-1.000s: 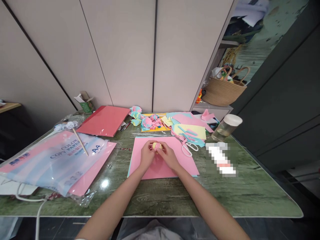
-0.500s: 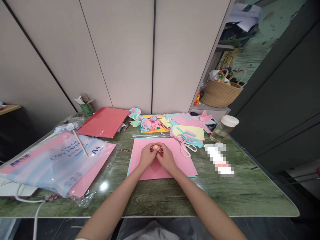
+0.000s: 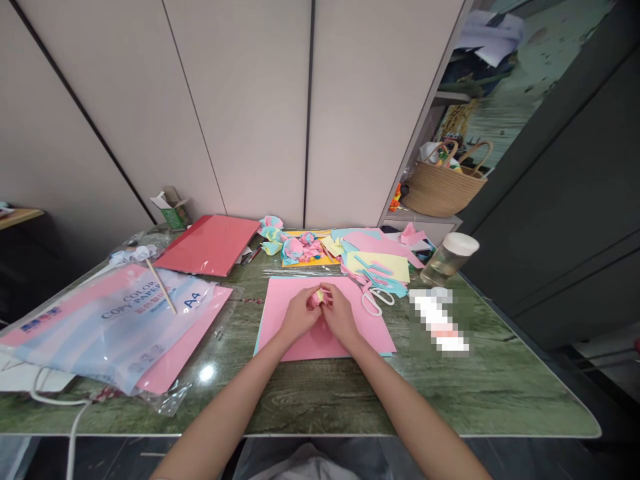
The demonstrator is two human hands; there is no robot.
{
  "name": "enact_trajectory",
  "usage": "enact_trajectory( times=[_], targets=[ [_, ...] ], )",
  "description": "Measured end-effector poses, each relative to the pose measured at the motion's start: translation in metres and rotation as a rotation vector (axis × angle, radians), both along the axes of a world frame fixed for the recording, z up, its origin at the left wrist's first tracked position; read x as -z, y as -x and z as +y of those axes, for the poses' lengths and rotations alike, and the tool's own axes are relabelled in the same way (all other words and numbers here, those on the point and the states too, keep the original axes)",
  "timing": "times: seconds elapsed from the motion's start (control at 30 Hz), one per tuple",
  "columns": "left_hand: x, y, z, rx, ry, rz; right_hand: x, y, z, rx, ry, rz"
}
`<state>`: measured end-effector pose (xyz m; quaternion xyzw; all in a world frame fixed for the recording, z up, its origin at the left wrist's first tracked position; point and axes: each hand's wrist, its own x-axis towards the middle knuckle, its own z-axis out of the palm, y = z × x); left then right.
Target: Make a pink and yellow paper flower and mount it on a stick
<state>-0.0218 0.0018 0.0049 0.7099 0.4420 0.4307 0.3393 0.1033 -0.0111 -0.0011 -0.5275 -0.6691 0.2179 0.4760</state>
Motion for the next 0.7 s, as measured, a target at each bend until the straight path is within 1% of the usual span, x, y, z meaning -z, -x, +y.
enact_trajectory(
  times=[0.1, 0.17, 0.27, 0.37, 0.43, 0.53, 0.6, 0.7],
  targets=[
    [-0.005, 0.001, -0.003, 0.092, -0.024, 0.001, 0.001, -0.003, 0.001, -0.007, -0.01, -0.004],
    [-0.009, 0.003, -0.003, 0.115, 0.0, -0.05, 0.001, -0.003, 0.001, -0.024, -0.021, -0.015],
    [-0.01, 0.005, 0.0, 0.059, 0.093, -0.144, -0.001, 0.0, -0.002, -0.053, -0.027, -0.056],
    [-0.005, 0.005, 0.003, -0.028, 0.135, -0.16, -0.004, 0.005, -0.005, -0.084, -0.007, -0.131],
    [-0.001, 0.004, 0.002, -0.05, 0.134, -0.154, -0.005, 0.007, -0.008, -0.084, 0.001, -0.187],
    [0.002, 0.002, 0.0, -0.048, 0.172, -0.181, -0.007, 0.007, -0.01, -0.037, -0.017, -0.256],
    [0.003, 0.001, 0.001, -0.036, 0.236, -0.275, -0.009, 0.007, -0.01, -0.008, -0.034, -0.29],
    [0.005, -0.001, 0.005, -0.024, 0.31, -0.515, -0.012, 0.009, -0.012, -0.012, -0.054, -0.335]
  ],
)
